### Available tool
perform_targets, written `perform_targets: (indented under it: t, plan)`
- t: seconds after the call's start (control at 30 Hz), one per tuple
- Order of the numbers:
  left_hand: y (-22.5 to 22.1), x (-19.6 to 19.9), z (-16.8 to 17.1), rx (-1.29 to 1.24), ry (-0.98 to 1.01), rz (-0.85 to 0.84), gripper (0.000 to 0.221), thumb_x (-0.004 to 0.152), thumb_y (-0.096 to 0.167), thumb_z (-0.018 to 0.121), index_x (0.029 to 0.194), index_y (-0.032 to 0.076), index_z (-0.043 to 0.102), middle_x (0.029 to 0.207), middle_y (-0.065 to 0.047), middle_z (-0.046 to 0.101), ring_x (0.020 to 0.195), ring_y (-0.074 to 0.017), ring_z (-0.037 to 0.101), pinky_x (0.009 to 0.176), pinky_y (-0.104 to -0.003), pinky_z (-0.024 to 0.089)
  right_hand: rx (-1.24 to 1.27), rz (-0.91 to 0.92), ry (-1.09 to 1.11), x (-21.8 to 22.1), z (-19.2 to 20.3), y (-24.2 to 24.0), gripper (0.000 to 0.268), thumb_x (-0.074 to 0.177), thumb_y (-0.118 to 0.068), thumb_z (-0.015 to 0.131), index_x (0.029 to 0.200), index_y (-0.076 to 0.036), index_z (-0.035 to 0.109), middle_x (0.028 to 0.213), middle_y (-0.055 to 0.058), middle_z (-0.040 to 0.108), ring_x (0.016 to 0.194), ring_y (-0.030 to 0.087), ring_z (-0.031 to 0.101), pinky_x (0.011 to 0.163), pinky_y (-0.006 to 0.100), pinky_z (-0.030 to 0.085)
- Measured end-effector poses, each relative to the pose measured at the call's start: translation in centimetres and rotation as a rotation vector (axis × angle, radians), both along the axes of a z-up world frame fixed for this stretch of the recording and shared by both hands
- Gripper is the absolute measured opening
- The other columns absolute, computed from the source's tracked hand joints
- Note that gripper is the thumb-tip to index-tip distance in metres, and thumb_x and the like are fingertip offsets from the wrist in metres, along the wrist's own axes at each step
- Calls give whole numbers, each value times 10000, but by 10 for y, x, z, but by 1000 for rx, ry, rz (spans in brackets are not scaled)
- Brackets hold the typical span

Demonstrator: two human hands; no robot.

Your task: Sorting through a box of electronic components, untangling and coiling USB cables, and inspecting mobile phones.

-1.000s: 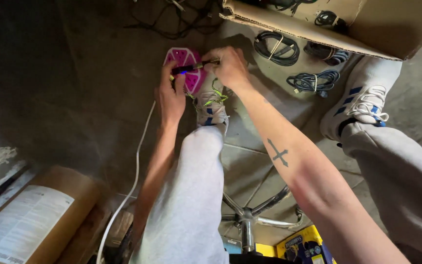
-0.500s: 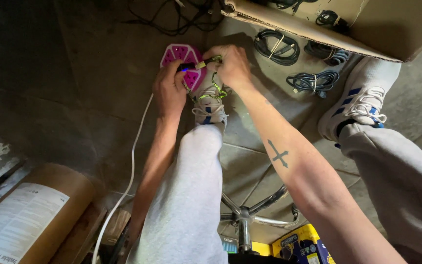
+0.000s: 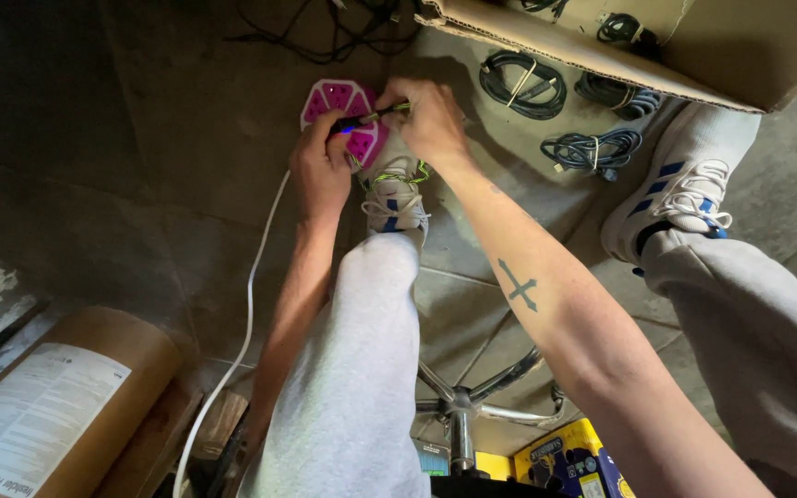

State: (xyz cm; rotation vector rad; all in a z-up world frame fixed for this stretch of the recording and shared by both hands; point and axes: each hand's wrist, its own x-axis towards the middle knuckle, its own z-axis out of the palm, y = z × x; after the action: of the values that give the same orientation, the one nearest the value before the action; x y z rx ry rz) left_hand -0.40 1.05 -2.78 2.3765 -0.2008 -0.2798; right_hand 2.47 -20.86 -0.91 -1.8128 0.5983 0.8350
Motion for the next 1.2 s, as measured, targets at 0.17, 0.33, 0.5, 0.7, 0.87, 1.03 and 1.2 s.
perform_targets:
  t: [0.17,0.33,0.5,0.7,0.87,1.03,1.2]
  plan:
    - [0,1,2,-54,48,40,297,1058,36,670,1332,122,744,1166,-153,823,1069,-395,775,891,-483,584,49,-48,-205,-11,-14,4,291,920,70,835,1055,-185,875,1205,47,881,1119,255,841,1126,461,610]
    - [-5,3,7,-96,68,47,325,1010,7,644,1293,127,751,1156,-144,835,1068,-391,782,898,-473,582,38,71,-468,-13,-19,-1,302,879,154,805,1016,-110,859,1172,99,889,1055,285,887,1150,400,641]
    - [-5,3,6,-73,71,53,325,1009,-12,675,1298,117,752,1170,-152,837,1091,-404,782,926,-480,581,8,158,-567,-9,-15,-5,342,837,185,730,1032,-75,839,1094,72,865,1012,316,841,1058,504,636]
    - [-5,5,9,-104,96,40,265,1054,15,673,1293,109,741,1131,-145,825,1048,-372,778,894,-451,573,-145,392,-469,-2,-3,-3,526,888,115,641,1265,-167,876,1124,245,824,1045,588,746,990,669,603]
    - [-5,6,6,-108,99,27,272,1054,10,662,1294,114,736,1118,-140,833,1023,-377,780,836,-467,573,-100,337,-491,2,-5,-6,446,855,113,694,1117,-186,894,1104,165,846,1025,494,778,908,593,618]
    - [-4,5,9,-117,102,22,276,1042,34,652,1282,134,744,1073,-121,829,984,-351,774,851,-440,565,-84,319,-538,-5,-17,-9,564,726,151,602,1089,-168,891,1005,159,858,918,462,797,860,512,632]
    - [2,2,4,-98,105,27,250,1104,69,653,1323,155,737,1151,-114,831,1050,-347,794,870,-434,581,-76,225,-299,-4,-5,-26,173,998,-261,873,1168,-251,900,1045,140,878,1016,363,806,1018,437,580]
